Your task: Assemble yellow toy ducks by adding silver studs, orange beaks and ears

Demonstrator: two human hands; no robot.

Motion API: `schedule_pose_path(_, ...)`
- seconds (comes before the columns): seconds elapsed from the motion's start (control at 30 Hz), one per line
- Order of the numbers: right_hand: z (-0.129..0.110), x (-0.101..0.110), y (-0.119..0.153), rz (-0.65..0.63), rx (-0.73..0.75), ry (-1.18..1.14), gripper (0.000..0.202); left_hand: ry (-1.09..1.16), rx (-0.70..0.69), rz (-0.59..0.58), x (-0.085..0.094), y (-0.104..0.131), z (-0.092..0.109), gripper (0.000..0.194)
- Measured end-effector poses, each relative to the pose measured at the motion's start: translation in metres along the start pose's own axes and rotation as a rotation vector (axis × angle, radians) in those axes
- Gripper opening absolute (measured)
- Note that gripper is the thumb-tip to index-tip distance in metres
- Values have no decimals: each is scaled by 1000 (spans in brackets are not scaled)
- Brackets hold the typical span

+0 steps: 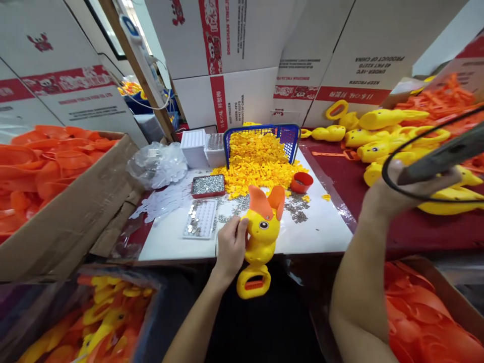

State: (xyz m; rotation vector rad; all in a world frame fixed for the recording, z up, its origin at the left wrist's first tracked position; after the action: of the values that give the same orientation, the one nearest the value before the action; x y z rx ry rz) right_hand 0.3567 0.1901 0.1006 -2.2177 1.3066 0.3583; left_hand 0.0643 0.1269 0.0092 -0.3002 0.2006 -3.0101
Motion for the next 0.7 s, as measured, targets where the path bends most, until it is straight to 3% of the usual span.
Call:
schedule_pose_path(0.03, -3, 11, -7, 109, 108, 47, 47, 10, -10, 32, 2, 7, 0, 50)
schedule_pose_path(0.13, -10, 35, -15, 237, 229, 229, 47, 85, 0, 75, 1, 22, 2, 53)
schedule_pose_path(0.2, -15, 43, -5, 282, 300, 295, 51, 223, 42, 130, -2, 26, 3, 53)
schedule_pose_path(0.27, -19, 44, 23, 251, 325, 222, 52, 387, 67, 280, -3, 27, 6, 52)
schedule_pose_path(0.33, -13, 39, 65, -48, 10, 12, 29, 497, 38, 490, 0, 25, 9, 46)
schedule_pose_path(0.37, -7, 34, 92, -295, -243, -73, 10, 533, 10, 593, 3, 23, 12, 40)
schedule_pose_path(0.47, 5, 32, 173, -542, -533, -70, 34, 598, -119, 831, 17, 19, 17, 22)
schedule_pose_path(0.5, 11, 32, 197, -600, -775, -146, 37, 600, -176, 891, 21, 19, 18, 20)
schedule_pose_path(0.53, 16, 34, 217, -562, -979, -225, 37, 589, -229, 927, 25, 19, 19, 20)
schedule_pose_path(0.6, 23, 35, 241, -463, -1217, -357, 42, 531, -309, 962, 30, 22, 19, 27)
schedule_pose_path(0.7, 29, 36, 250, -383, -1378, -432, 54, 450, -330, 938, 30, 32, 13, 37)
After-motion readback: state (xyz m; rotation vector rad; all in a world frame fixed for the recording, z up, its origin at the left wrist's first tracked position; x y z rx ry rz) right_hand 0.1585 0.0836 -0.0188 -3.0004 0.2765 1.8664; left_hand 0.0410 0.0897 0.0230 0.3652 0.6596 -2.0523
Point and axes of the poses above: each hand's wrist, its own y-axis away from the middle knuckle, its own x-axis out of the back of the hand, z = x × y, the point moved 2 cm from there along -y, towards the middle knuckle, and after that the axes turned 1 degree about x, right-handed, at the moved point
